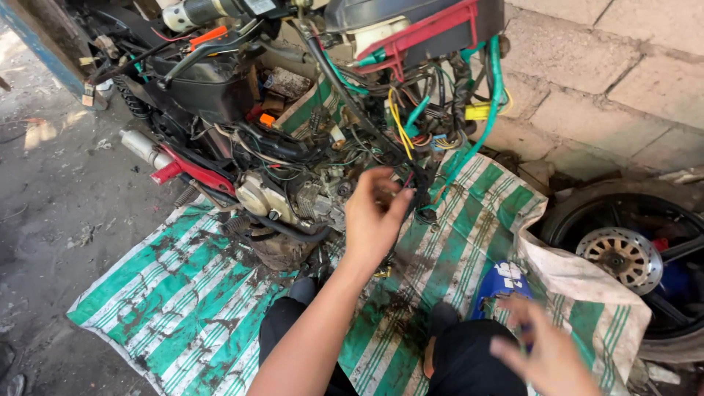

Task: Wrapping electrical tape around a motorcycle's wiring harness to insulate and organize the wires.

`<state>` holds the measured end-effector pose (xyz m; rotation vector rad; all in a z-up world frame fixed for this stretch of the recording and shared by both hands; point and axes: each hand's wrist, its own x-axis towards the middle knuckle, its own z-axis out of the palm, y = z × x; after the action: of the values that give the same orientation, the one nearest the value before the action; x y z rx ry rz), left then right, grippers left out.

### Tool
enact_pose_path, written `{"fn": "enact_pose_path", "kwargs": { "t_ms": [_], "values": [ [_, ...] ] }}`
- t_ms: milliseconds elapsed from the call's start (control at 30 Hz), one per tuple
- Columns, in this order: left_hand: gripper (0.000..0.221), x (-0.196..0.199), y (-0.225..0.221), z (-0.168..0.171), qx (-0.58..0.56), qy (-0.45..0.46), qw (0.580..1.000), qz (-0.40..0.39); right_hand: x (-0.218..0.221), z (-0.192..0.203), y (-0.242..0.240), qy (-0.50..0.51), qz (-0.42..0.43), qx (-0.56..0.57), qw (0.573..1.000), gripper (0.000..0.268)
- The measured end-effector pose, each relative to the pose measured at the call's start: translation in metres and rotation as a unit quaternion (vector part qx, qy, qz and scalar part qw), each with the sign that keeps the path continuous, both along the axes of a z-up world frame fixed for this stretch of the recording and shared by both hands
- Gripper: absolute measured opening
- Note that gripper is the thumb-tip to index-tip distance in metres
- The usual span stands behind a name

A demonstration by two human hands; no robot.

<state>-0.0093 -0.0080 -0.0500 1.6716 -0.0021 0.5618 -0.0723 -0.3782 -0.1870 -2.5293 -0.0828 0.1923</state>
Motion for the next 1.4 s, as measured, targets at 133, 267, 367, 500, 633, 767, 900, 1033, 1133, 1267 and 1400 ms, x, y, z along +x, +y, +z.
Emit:
{"fn": "enact_pose_path", "kwargs": {
  "t_ms": [133, 267, 367, 500, 633, 767, 900, 1033, 1133, 1267, 1400],
  "values": [
    [0.034, -0.053, -0.014, -0.033, -0.010, -0.019, 1.000, 0.003, -0.065, -0.182, -0.100, -0.134, 0.118, 0.032, 0.983, 0.139],
    [0.041, -0.108, -0.053, -0.114, 0.057, 0.104, 0.988, -0.097, -0.103, -0.198, -0.096, -0.124, 0.037, -0.011, 0.992, 0.104],
    [0.055, -0.153, -0.080, -0.175, 0.024, 0.171, 0.971, -0.166, -0.142, -0.212, -0.091, -0.112, -0.031, -0.042, 0.992, 0.081],
    [0.046, -0.180, -0.085, -0.183, 0.008, 0.201, 0.952, -0.232, -0.173, -0.195, -0.073, -0.092, -0.107, -0.070, 0.987, 0.065],
    [0.025, -0.178, -0.078, -0.120, 0.018, 0.122, 0.960, -0.250, -0.129, -0.020, -0.018, -0.057, -0.034, 0.127, 0.990, 0.118],
    [0.031, -0.163, -0.072, -0.039, 0.003, 0.045, 0.950, -0.308, -0.129, 0.092, 0.033, -0.171, 0.059, 0.330, 0.926, 0.108],
    [0.030, -0.153, -0.063, 0.008, 0.034, 0.000, 0.943, -0.330, -0.124, 0.113, 0.046, -0.215, 0.126, 0.391, 0.886, 0.110],
    [0.048, -0.148, -0.059, 0.025, 0.080, -0.042, 0.941, -0.325, -0.125, 0.118, 0.052, -0.211, 0.157, 0.338, 0.903, 0.089],
    [0.043, -0.146, -0.056, 0.017, 0.105, -0.053, 0.941, -0.319, -0.128, 0.109, 0.058, -0.204, 0.146, 0.262, 0.932, 0.076],
    [0.024, -0.151, -0.045, 0.001, 0.081, -0.012, 0.955, -0.286, -0.130, 0.093, 0.071, -0.174, 0.130, 0.223, 0.950, 0.037],
    [0.027, -0.153, -0.036, -0.021, 0.130, -0.028, 0.963, -0.233, -0.126, 0.081, 0.075, -0.140, 0.146, 0.236, 0.951, 0.025]
  ]
}}
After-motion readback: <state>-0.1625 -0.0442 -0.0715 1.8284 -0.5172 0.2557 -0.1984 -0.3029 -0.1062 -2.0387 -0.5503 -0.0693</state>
